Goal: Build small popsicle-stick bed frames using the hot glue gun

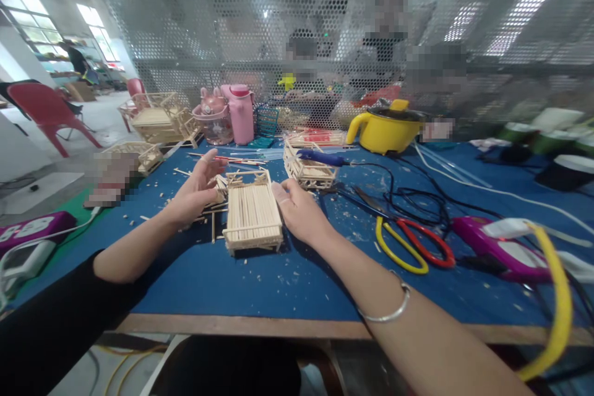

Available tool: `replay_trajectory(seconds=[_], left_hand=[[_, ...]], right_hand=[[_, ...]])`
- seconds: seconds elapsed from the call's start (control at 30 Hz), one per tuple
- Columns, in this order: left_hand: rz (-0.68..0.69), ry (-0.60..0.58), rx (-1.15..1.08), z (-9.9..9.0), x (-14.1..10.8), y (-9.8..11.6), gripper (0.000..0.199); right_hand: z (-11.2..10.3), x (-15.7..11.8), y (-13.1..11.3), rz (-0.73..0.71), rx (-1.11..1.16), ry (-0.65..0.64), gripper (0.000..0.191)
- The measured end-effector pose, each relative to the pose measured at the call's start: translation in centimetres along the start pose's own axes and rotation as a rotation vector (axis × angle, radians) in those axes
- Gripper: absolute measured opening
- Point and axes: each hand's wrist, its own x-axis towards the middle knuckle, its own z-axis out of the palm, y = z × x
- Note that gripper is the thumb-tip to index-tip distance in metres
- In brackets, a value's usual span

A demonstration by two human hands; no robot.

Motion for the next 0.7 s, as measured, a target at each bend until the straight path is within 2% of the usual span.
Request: replay_trajectory(seconds=[0.07, 0.1, 0.13, 0.17, 0.27, 0.3, 0.33, 0.4, 0.5, 0.57, 0.63, 0.7], left_hand=[[0.004, -0.054, -0.068, -0.9, 0.1, 0.3, 0.094], [0.024, -0.035, -0.106, -1.3, 0.3, 0.5, 0.091], [0.062, 0.032, -0.145, -1.7, 0.5, 0.7, 0.084], [0.116, 0.158, -0.180, -2.2, 0.8, 0.9, 0.074], [0.312, 0.739, -0.177, -4.0, 1.9, 1.3, 0.036], [0.360, 0.888, -0.128, -4.8, 2.2, 1.4, 0.030], [0.385, 0.943, -0.100, -5.6, 2.4, 1.4, 0.027], [0.395, 0.953, -0.054, -6.8, 2.6, 1.3, 0.030], [0.344, 0.860, 0.043, -7.1, 2.3, 1.0, 0.040], [0.268, 0.732, 0.175, -6.3, 1.8, 0.9, 0.041], [0.159, 0.549, 0.338, -5.0, 1.4, 0.8, 0.037], [0.131, 0.461, 0.386, -4.0, 1.0, 0.9, 0.032]], right_hand=[[0.0, 0.1, 0.1, -0.002, -0.004, 0.002, 0.041], [-0.1, 0.1, 0.2, -0.002, -0.006, 0.004, 0.041], [-0.1, 0.1, 0.2, -0.002, -0.010, 0.007, 0.041], [-0.1, 0.1, 0.3, -0.003, -0.014, 0.007, 0.040], [-0.1, 0.2, 0.5, -0.008, -0.026, 0.011, 0.041], [0.0, 0.2, 0.6, -0.011, -0.028, 0.013, 0.041], [0.0, 0.3, 0.6, -0.018, -0.027, 0.014, 0.042], [-0.1, 0.3, 0.7, -0.044, -0.023, 0.011, 0.044], [-0.8, -0.1, 0.1, -0.086, -0.053, 0.037, 0.047], [-1.5, -0.7, -0.9, -0.120, -0.137, 0.126, 0.047], [-2.3, -1.7, -2.2, -0.210, -0.251, 0.179, 0.048], [-2.8, -2.8, -3.3, -0.303, -0.369, 0.117, 0.055]])
